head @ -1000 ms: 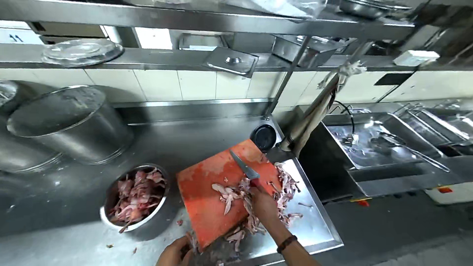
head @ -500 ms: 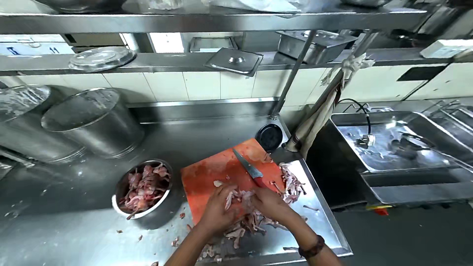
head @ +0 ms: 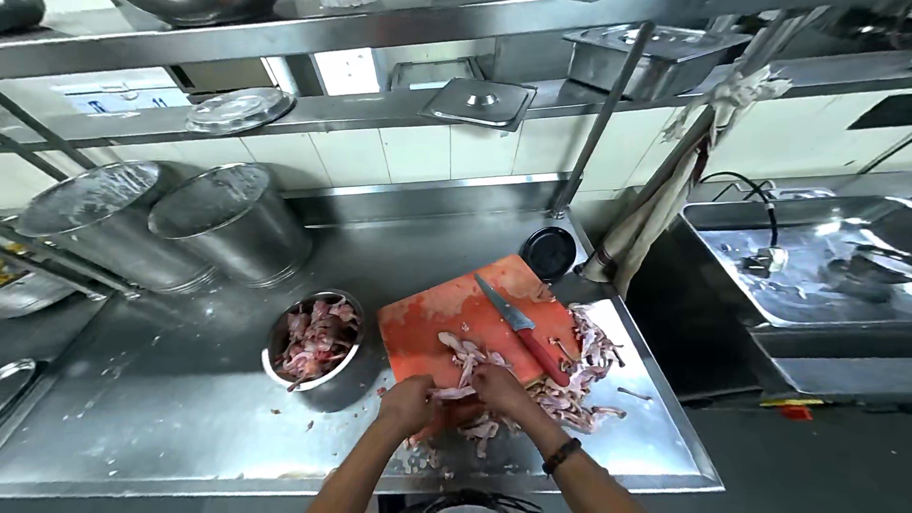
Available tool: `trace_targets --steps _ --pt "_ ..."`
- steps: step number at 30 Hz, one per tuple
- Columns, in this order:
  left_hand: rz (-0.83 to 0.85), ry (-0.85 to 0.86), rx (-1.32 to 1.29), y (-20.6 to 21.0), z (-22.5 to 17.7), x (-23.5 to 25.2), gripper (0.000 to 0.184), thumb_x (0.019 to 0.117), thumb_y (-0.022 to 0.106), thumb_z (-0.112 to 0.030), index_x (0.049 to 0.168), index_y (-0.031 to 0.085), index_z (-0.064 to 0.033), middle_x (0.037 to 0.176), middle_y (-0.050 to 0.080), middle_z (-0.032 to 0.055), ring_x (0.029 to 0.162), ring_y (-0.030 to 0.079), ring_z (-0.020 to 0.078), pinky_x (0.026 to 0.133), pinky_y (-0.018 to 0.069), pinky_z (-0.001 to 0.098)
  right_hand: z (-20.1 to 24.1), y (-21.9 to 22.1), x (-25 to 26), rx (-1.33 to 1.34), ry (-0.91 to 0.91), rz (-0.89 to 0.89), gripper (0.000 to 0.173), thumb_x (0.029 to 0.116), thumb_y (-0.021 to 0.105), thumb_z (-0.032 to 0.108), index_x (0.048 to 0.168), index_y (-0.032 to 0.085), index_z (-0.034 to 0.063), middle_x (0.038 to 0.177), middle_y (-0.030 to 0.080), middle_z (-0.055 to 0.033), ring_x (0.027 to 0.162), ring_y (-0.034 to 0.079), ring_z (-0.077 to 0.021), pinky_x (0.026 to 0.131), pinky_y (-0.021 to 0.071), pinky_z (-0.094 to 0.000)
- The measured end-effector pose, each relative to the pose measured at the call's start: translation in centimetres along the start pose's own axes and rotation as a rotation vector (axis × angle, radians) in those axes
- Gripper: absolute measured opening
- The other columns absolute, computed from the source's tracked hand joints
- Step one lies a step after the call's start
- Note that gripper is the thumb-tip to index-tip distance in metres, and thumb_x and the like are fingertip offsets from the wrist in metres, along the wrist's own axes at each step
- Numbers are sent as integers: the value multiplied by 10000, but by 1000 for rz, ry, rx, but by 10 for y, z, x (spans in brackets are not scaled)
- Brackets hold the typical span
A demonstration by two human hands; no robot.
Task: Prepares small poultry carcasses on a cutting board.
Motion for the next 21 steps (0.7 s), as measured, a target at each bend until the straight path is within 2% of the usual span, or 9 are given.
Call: trace_targets --steps 1,3,5,8,10,12,16,18,21 --pt "-19 -46 -43 5 9 6 434 991 602 -433 1310 642 -141 1316 661 131 1214 645 333 1002 517 614 -1 -1 1 -63 44 -60 413 1044 504 365 1235 678 43 1183 705 -189 1136 673 -349 998 516 -578" --pt "-144 -130 -133 3 19 10 465 958 639 -459 1288 657 -131 1325 647 132 1215 640 321 1016 525 568 1 -17 -6 -118 84 -208 459 1033 518 381 1370 615 85 1240 694 -181 1162 672 -358 998 525 -585" --pt "-262 -160 -115 -4 19 5 532 913 674 -495 1323 655 -157 1412 595 110 1331 552 317 1073 492 539 -4 -41 -22 -166 77 -412 410 1015 548 355 1344 650 131 1286 670 -170 1111 693 -343 941 566 -559" --pt "-356 118 -27 -3 5 -1 502 901 696 -414 1344 653 -182 1497 553 73 1439 457 293 1147 424 533 -29 -73 -29 -274 78 -623 413 936 671 320 1320 688 170 1349 613 -210 1222 593 -438 947 532 -613" --pt "-314 310 -2 5 -8 3 420 942 673 -333 1337 665 -191 1488 568 38 1441 464 250 1168 414 505 -45 -78 -19 -345 141 -579 483 927 698 388 1380 650 227 1400 585 -211 1292 535 -476 955 498 -660" --pt "-239 348 -2 14 -15 12 340 983 617 -261 1305 679 -171 1410 630 32 1381 528 226 1161 428 469 -51 -79 -7 -394 219 -489 504 953 658 367 1442 585 269 1438 554 -203 1314 523 -465 960 499 -651" --pt "-238 306 -57 19 -14 20 267 1009 568 -201 1213 727 -130 1276 703 55 1279 606 223 1124 458 443 -42 -88 10 -422 295 -382 496 972 620 188 1457 538 117 1427 530 -271 1261 564 -481 963 529 -611" --pt "-239 329 -54 20 -15 18 265 1007 570 -178 1210 728 -113 1268 704 69 1250 630 222 1114 476 427 -32 -92 4 -380 332 -360 475 984 598 213 1419 528 34 1400 545 -278 1217 610 -455 959 540 -594" --pt "-277 405 -31 27 -14 14 257 998 574 -196 1170 737 -95 1235 709 90 1206 652 239 1074 506 433 -9 -85 -28 -217 279 -340 460 1016 549 273 1398 501 21 1260 642 -241 1111 680 -400 932 555 -577"
Point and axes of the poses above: each hand's wrist, its own x-axis towards the middle knuckle, its own y-axis out of the palm, z = x × y, the point moved 5 cm from there along x, towards the middle knuckle
